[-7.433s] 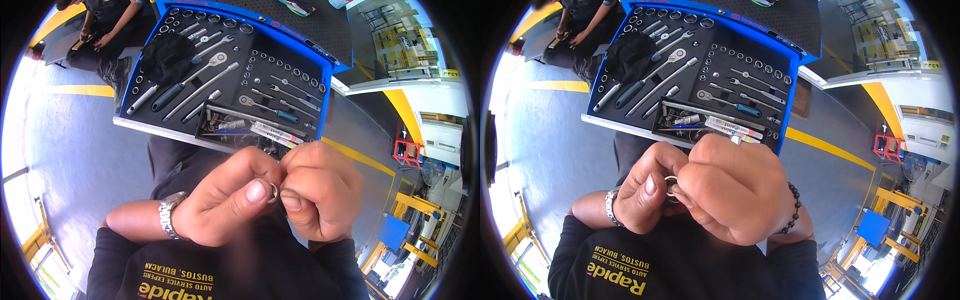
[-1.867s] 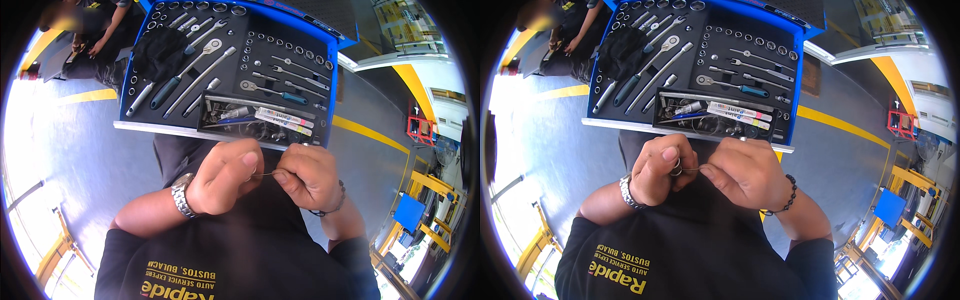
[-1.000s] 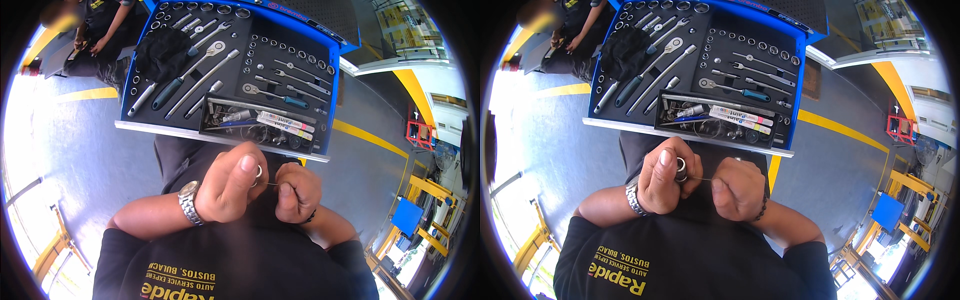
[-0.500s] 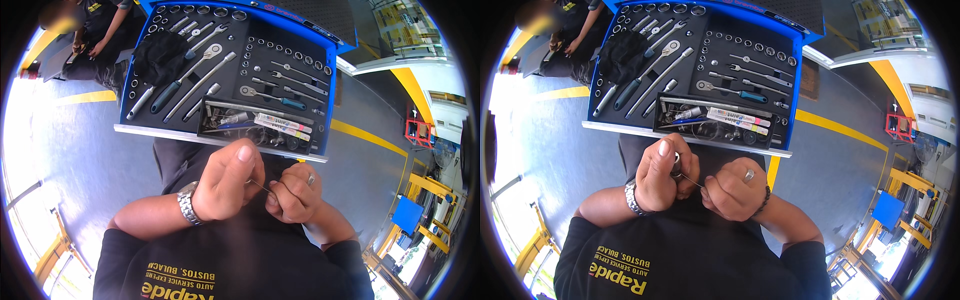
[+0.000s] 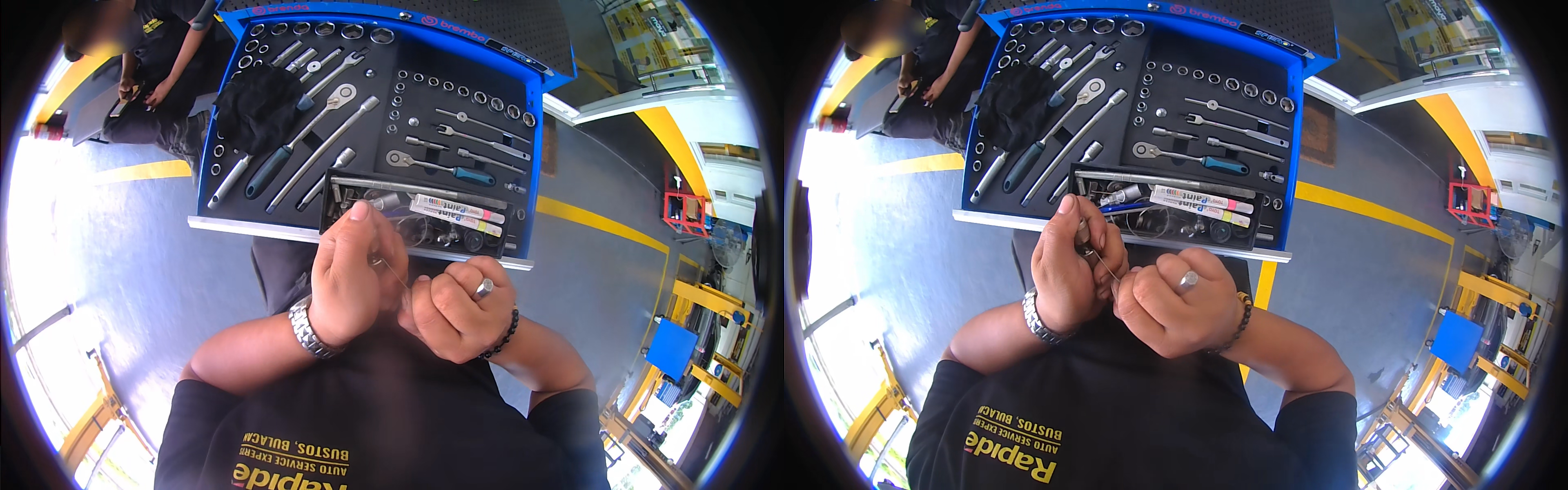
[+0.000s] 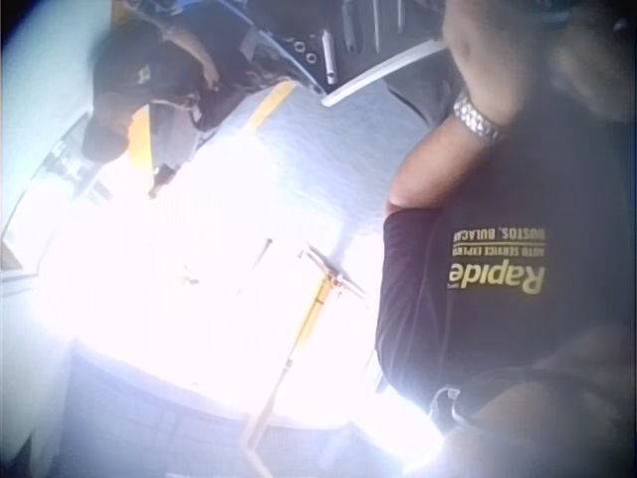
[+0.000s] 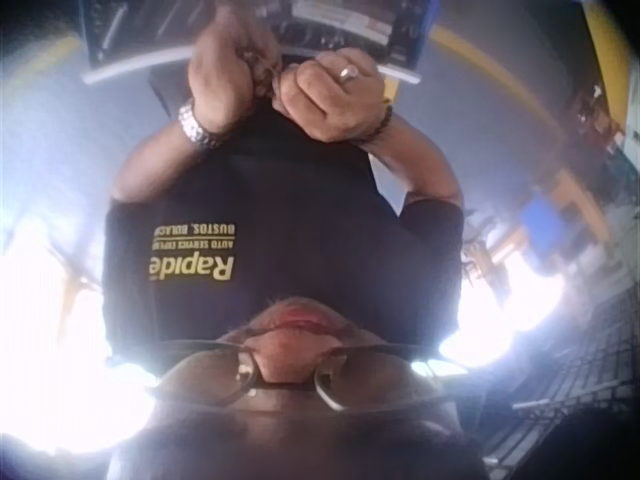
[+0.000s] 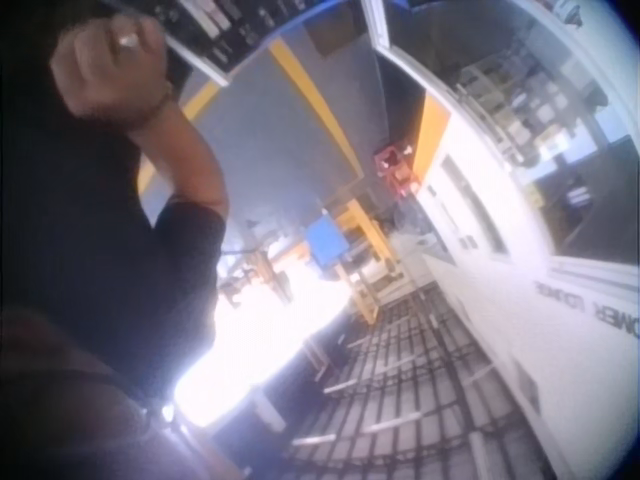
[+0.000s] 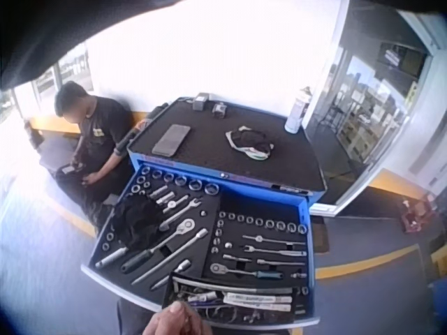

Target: The person holds a small metal ring and uses a screwdriver to manipulate a small internal component or wire within it. They repeatedly insert the tool into the ring and adjust the internal part while holding the ring steady with their other hand.

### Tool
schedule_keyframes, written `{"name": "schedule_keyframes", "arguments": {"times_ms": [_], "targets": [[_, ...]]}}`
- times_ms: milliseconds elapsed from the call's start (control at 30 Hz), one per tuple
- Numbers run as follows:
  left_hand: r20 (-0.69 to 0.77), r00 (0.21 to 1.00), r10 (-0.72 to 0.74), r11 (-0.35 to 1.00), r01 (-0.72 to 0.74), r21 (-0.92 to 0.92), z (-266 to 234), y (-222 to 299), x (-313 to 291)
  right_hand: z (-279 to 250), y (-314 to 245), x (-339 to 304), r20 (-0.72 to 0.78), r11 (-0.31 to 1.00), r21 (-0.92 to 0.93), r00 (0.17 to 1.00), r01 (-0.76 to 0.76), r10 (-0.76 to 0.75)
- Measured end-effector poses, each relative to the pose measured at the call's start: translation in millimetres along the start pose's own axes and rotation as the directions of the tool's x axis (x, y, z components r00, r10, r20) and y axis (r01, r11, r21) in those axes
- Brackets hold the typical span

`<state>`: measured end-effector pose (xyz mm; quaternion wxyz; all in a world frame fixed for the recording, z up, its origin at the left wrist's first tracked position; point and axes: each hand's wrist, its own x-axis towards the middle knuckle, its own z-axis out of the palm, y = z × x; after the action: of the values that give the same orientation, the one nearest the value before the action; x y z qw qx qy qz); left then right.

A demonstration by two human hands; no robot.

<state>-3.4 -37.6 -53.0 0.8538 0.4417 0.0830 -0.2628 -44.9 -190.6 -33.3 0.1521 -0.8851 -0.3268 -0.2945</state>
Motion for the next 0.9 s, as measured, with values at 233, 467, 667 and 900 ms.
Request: {"name": "schedule_keyframes", "arguments": {"times_ms": [233, 467, 667, 900], "targets": [[-0.102, 0.992, -0.075, 0.984, 0.057, -0.167, 2, 0, 5, 12, 0, -3, -0.062, 1.0, -0.025, 0.998, -0.017, 0.016], [-0.109, 0.983, 0.15, 0.988, -0.146, 0.046, -8, -5, 20, 14, -6, 7, 0.063, 0.993, -0.058, 0.993, -0.098, 0.102], [-0.045, 0.954, 0.298, 0.936, -0.283, 0.208, -15, -1, 27, 13, -16, 19, 0.247, 0.847, 0.25, 0.877, -0.469, 0.412], [-0.023, 0.951, 0.308, 0.919, -0.291, 0.267, -21, 0, 35, 20, -6, 16, 0.736, -0.306, 0.631, 0.425, -0.713, 0.527]]}}
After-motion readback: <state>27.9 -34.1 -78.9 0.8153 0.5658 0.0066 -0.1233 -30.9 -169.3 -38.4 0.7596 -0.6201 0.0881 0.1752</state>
